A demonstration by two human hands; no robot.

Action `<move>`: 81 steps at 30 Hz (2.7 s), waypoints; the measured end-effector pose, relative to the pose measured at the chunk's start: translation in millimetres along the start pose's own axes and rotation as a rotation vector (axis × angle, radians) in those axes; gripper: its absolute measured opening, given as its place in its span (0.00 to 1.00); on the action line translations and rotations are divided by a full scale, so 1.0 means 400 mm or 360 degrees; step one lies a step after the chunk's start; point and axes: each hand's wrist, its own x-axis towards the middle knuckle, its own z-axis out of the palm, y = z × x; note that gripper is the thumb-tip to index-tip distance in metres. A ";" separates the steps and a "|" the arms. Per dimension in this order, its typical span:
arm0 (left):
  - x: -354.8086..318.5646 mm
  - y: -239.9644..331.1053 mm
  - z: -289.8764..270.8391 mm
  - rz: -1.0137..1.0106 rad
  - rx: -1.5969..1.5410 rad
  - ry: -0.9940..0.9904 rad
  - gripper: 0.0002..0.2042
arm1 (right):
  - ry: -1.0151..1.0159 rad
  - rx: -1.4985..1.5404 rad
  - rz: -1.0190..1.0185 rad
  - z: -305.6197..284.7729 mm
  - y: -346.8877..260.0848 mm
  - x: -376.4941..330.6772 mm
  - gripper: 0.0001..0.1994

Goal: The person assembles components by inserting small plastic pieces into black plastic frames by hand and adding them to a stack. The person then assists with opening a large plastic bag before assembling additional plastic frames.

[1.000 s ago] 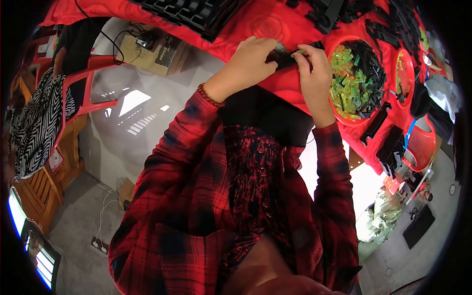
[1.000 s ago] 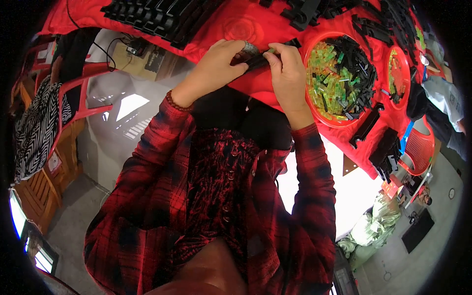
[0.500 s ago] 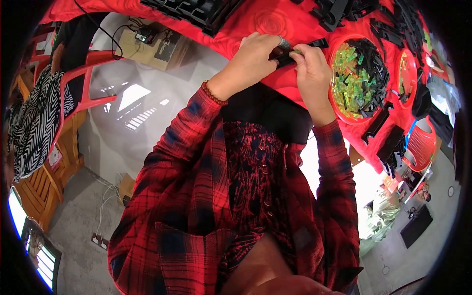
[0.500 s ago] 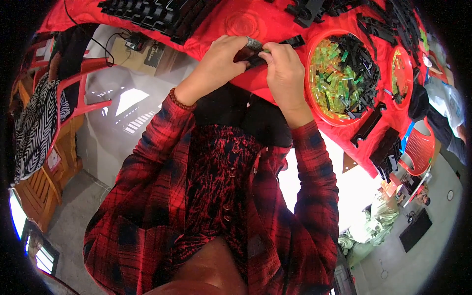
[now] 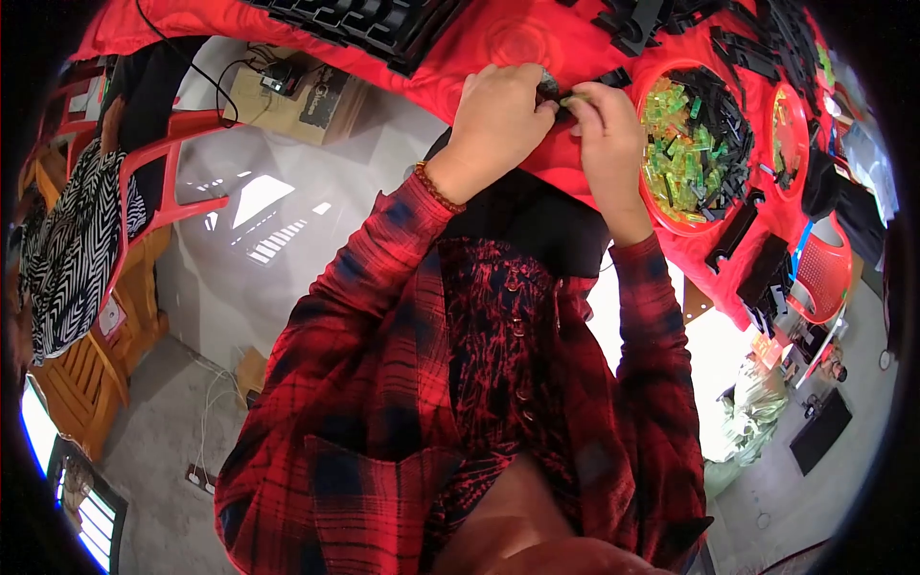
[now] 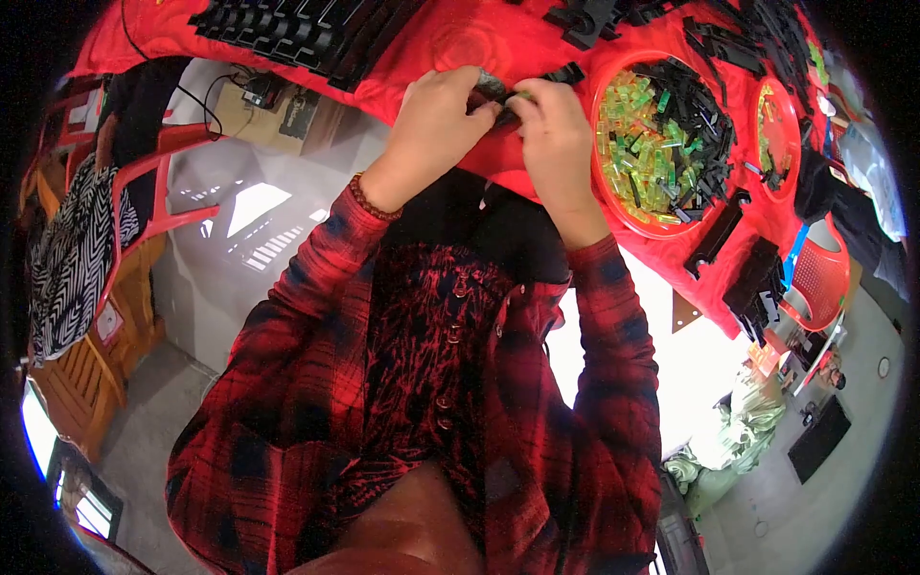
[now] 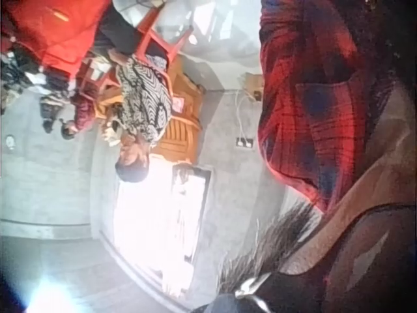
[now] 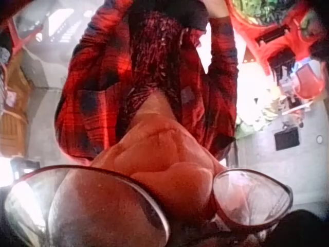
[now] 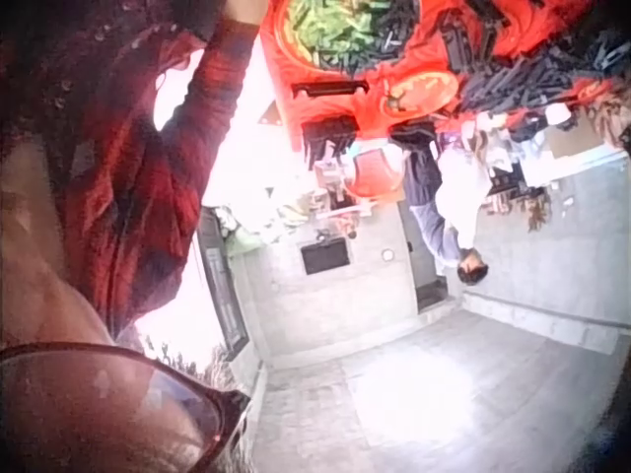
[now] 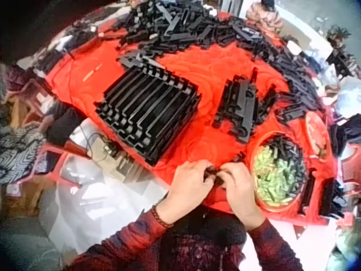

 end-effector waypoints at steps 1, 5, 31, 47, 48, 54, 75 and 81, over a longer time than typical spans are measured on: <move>-0.002 0.009 0.000 -0.0013 0.0085 0.0039 0.09 | 0.0002 -0.0004 0.0000 -0.006 0.004 0.000 0.08; -0.001 0.016 0.010 -0.0037 0.0241 0.0087 0.09 | 0.0297 0.0188 0.0240 -0.012 0.009 0.006 0.07; 0.000 0.015 0.026 -0.0116 0.0277 0.0039 0.08 | 0.0186 -0.0142 -0.0157 -0.018 0.031 0.026 0.04; -0.002 0.009 0.034 -0.0082 0.0299 0.0082 0.08 | 0.0209 -0.0481 -0.0354 -0.010 0.051 0.021 0.07; 0.000 0.009 0.035 -0.0074 0.0299 0.0083 0.08 | 0.0220 -0.0559 -0.0403 -0.008 0.056 0.021 0.07; -0.007 0.007 0.012 -0.0044 0.0244 -0.0018 0.08 | 0.0218 -0.0752 -0.0585 -0.014 0.054 0.026 0.09; -0.135 0.037 -0.011 -0.0251 -0.0346 -0.0383 0.12 | 0.0228 0.0144 -0.0121 0.010 0.040 0.010 0.06; -0.063 0.039 -0.041 0.0323 0.0527 -0.0099 0.18 | 0.0152 0.0543 0.0166 -0.010 0.025 0.008 0.06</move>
